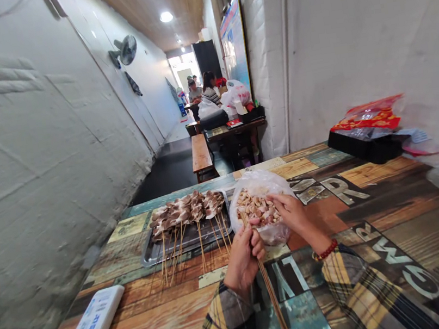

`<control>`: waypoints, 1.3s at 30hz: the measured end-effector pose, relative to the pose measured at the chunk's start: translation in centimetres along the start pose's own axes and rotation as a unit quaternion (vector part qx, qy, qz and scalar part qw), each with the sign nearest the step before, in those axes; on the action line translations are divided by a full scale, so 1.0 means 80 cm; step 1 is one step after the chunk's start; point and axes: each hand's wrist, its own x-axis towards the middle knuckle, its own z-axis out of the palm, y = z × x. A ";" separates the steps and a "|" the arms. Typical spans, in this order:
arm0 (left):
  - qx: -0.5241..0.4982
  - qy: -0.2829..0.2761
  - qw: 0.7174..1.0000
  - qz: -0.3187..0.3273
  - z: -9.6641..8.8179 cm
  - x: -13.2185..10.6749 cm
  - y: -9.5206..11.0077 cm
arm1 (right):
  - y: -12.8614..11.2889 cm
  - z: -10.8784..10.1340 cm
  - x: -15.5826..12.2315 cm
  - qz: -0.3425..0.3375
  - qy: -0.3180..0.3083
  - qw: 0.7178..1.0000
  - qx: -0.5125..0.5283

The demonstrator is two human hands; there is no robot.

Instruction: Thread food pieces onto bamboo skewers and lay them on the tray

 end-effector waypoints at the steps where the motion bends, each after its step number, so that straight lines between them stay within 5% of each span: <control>1: -0.016 0.003 1.000 0.008 0.001 0.000 0.000 | -0.006 -0.002 -0.002 0.019 0.020 0.999 0.024; 6: -0.063 0.022 0.996 0.056 -0.001 0.003 -0.001 | -0.048 0.004 -0.021 0.074 -0.039 0.990 0.114; 14: -0.081 0.095 0.983 0.133 -0.015 0.008 0.007 | -0.096 0.032 -0.061 -0.015 -0.189 0.982 0.018; 19: -0.041 0.093 0.987 0.126 -0.016 0.008 0.004 | -0.097 0.045 -0.069 0.073 -0.224 0.963 0.132; 29: 0.156 0.073 0.980 0.102 -0.013 0.011 -0.006 | -0.075 0.038 -0.054 0.169 -0.042 0.943 0.285; 39: 0.340 0.041 0.929 0.138 -0.013 0.012 -0.020 | -0.062 0.031 -0.055 0.194 0.007 0.948 0.254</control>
